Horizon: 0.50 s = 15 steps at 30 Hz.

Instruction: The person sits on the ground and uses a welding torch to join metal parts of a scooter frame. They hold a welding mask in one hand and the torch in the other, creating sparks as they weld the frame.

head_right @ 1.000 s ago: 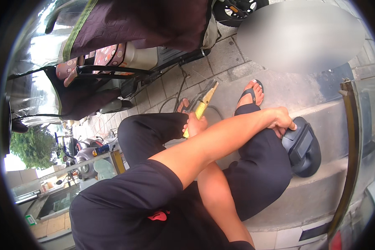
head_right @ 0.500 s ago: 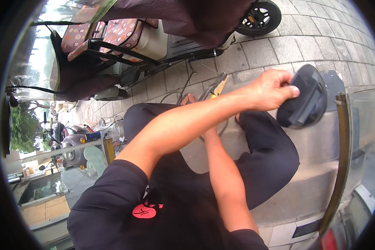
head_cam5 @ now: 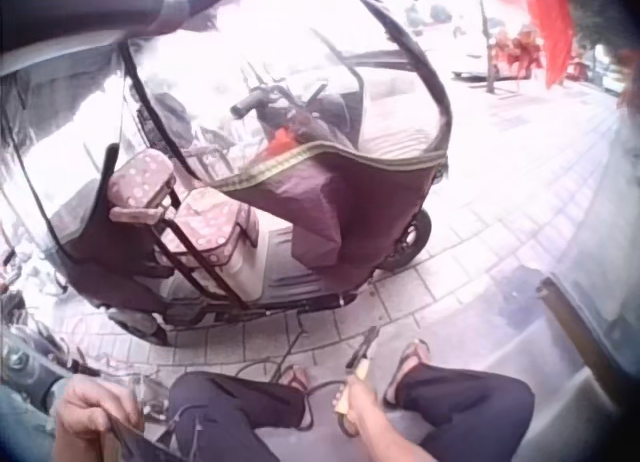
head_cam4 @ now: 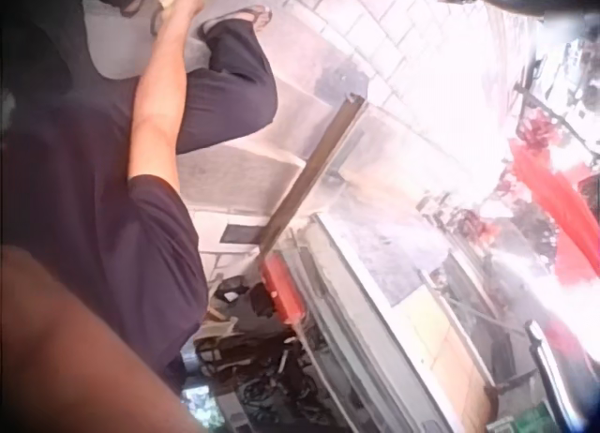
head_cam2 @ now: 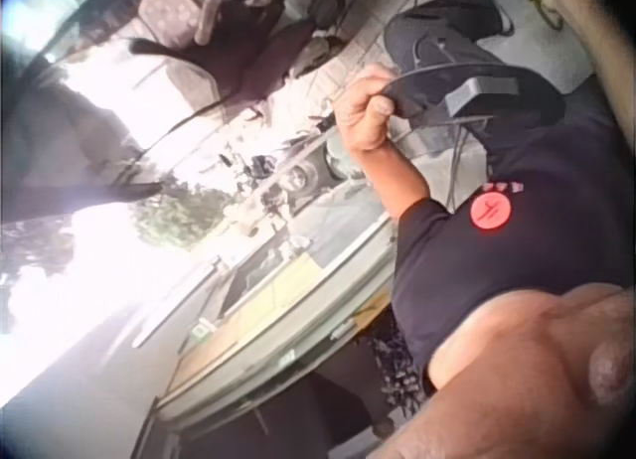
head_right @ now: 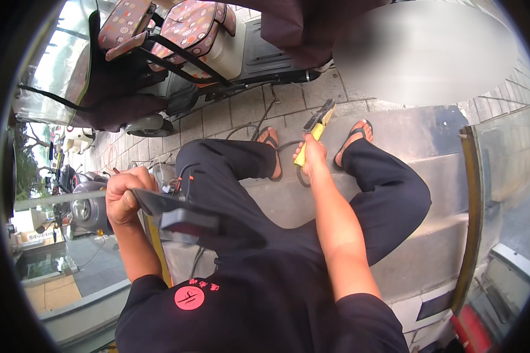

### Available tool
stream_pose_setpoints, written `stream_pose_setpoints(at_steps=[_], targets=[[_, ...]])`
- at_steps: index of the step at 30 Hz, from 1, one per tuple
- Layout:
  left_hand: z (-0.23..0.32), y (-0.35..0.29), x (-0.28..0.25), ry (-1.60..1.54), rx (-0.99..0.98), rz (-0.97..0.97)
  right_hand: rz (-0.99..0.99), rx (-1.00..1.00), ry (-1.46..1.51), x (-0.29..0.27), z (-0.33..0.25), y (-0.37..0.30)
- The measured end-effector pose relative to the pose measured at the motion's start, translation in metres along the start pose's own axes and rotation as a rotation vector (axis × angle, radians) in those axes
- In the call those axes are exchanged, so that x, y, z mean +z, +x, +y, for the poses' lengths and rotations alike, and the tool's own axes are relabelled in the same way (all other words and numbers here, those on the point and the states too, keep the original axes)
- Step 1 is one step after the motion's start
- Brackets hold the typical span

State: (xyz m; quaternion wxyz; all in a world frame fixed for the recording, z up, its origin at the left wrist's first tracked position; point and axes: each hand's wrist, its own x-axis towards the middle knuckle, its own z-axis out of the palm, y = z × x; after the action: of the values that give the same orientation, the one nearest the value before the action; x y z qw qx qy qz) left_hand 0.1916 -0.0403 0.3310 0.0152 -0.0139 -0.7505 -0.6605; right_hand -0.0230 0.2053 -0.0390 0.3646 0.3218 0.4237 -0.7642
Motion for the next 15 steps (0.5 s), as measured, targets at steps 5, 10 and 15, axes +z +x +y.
stream_pose_setpoints(at_steps=[5, 10, 15], targets=[[-0.008, -0.022, -0.025, -0.093, -0.037, -0.118, -0.033, -0.046, -0.107, 0.018, 0.007, -0.014], [-0.070, -0.006, -0.002, -0.379, -0.032, -0.334, 0.040, -0.060, -0.122, 0.043, 0.029, -0.033], [-0.121, 0.046, 0.052, -0.309, 0.234, -0.162, 0.104, -0.113, 0.006, 0.043, 0.041, -0.037]])
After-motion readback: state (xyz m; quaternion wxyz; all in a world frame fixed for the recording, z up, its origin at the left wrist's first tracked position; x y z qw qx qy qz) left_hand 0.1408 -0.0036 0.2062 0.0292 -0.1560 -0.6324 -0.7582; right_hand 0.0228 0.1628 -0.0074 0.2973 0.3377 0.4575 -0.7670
